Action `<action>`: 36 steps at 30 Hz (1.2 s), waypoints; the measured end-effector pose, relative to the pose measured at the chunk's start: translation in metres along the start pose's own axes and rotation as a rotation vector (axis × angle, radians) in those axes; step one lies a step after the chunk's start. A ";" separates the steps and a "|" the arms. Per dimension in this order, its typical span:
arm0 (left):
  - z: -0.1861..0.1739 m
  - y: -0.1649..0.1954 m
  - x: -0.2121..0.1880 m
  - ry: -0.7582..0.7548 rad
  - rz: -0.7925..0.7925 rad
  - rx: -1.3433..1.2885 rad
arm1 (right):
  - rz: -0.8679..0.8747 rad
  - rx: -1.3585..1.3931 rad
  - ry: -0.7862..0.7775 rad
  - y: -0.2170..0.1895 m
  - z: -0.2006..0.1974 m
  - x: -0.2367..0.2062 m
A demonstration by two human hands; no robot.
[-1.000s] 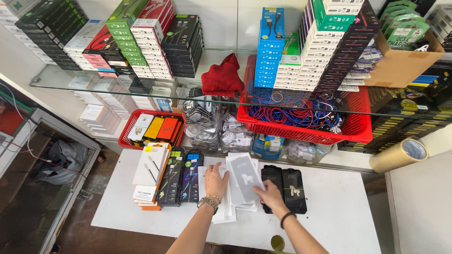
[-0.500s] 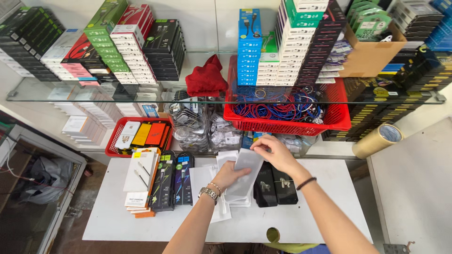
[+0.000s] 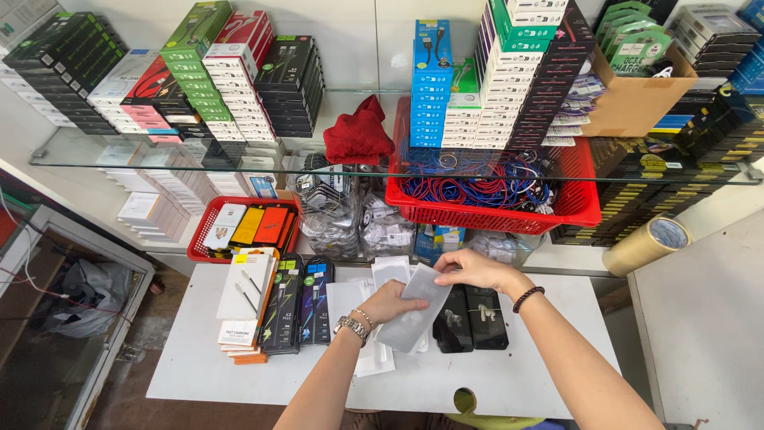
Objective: The person wipes packaged phone accessory boxes with a red cloth, then stacks clear phone cases and black phone cases into piles on the counter, arranging them one at a time.
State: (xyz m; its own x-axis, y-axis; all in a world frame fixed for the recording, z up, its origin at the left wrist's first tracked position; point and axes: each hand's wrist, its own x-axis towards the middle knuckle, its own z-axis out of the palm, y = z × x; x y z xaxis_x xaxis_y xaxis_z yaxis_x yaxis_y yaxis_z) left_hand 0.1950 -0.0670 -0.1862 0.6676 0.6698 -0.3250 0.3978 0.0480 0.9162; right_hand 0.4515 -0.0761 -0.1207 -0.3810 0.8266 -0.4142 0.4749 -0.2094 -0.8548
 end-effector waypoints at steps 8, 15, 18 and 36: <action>0.000 0.016 -0.001 -0.021 -0.035 -0.101 | -0.023 0.014 0.011 0.005 -0.010 0.002; -0.012 -0.014 -0.009 0.481 -0.135 0.216 | -0.221 0.790 0.514 0.025 -0.065 -0.008; -0.023 -0.038 -0.028 0.890 -0.329 0.342 | 0.063 0.671 0.598 0.057 -0.043 0.005; -0.014 -0.056 -0.031 0.855 -0.049 0.867 | 0.017 -0.767 0.517 0.087 0.087 0.019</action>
State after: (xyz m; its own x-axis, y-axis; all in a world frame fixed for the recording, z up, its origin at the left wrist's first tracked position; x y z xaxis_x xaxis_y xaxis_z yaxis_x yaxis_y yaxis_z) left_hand 0.1435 -0.0797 -0.2240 0.1404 0.9689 0.2039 0.9177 -0.2047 0.3406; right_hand 0.4160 -0.1237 -0.2300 -0.0551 0.9956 -0.0762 0.9429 0.0268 -0.3321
